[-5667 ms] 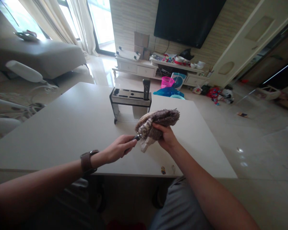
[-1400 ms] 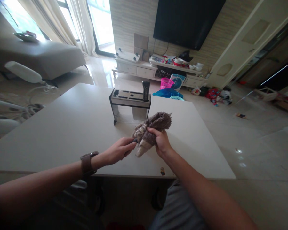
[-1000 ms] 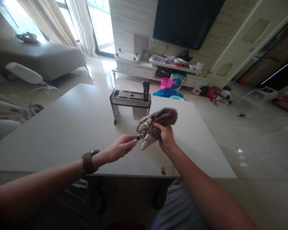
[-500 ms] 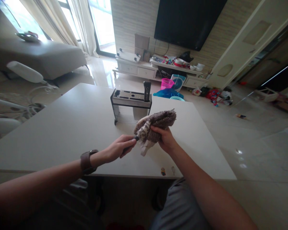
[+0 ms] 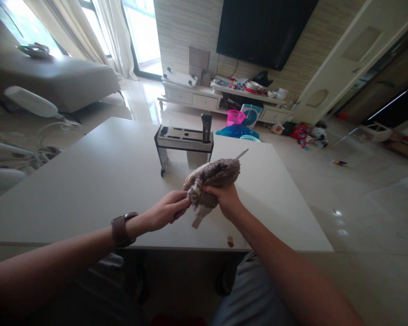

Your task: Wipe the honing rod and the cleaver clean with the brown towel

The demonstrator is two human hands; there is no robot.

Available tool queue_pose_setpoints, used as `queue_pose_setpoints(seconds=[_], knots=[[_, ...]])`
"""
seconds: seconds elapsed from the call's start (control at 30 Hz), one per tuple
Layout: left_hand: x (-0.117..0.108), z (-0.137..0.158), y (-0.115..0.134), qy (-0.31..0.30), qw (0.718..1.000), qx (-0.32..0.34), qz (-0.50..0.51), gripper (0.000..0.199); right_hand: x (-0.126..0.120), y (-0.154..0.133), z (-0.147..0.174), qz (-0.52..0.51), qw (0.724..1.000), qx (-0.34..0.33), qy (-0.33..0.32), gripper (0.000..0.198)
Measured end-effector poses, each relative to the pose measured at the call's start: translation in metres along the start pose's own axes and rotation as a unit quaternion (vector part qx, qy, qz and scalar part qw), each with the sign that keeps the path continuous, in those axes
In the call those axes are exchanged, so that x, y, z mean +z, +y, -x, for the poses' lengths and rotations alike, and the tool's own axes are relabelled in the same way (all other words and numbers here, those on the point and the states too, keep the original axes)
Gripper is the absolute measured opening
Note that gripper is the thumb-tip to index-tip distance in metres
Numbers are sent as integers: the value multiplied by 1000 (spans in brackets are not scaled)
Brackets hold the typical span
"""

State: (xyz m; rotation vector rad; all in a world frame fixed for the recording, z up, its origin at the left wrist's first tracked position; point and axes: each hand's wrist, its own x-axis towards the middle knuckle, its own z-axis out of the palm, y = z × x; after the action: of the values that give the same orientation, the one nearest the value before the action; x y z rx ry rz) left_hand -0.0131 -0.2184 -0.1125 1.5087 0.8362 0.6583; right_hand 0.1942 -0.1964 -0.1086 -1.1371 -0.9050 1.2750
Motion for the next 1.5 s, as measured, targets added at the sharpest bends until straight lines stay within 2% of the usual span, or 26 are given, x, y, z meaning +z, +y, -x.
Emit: queue_pose_setpoints(seconds=[0.2, 0.33, 0.57, 0.9, 1.3, 1.5], knots=[[-1, -1, 9, 6, 1000, 10, -12, 46, -5, -16, -6, -2, 998, -62, 20, 47], [-3, 0, 9, 4, 999, -4, -31, 44, -13, -27, -13, -30, 995, -71, 58, 38], [-2, 4, 4, 4, 998, -41, -50, 43, -20, -25, -18, -40, 997, -41, 60, 29], [-1, 2, 1, 16, 998, -37, -50, 43, 8, -1, 7, -29, 999, 27, 5, 37], [1, 7, 2, 17, 999, -40, -26, 43, 12, -2, 10, -39, 999, 34, 7, 38], [2, 7, 3, 10, 999, -28, -30, 43, 12, -3, 12, -42, 999, 32, 8, 32]])
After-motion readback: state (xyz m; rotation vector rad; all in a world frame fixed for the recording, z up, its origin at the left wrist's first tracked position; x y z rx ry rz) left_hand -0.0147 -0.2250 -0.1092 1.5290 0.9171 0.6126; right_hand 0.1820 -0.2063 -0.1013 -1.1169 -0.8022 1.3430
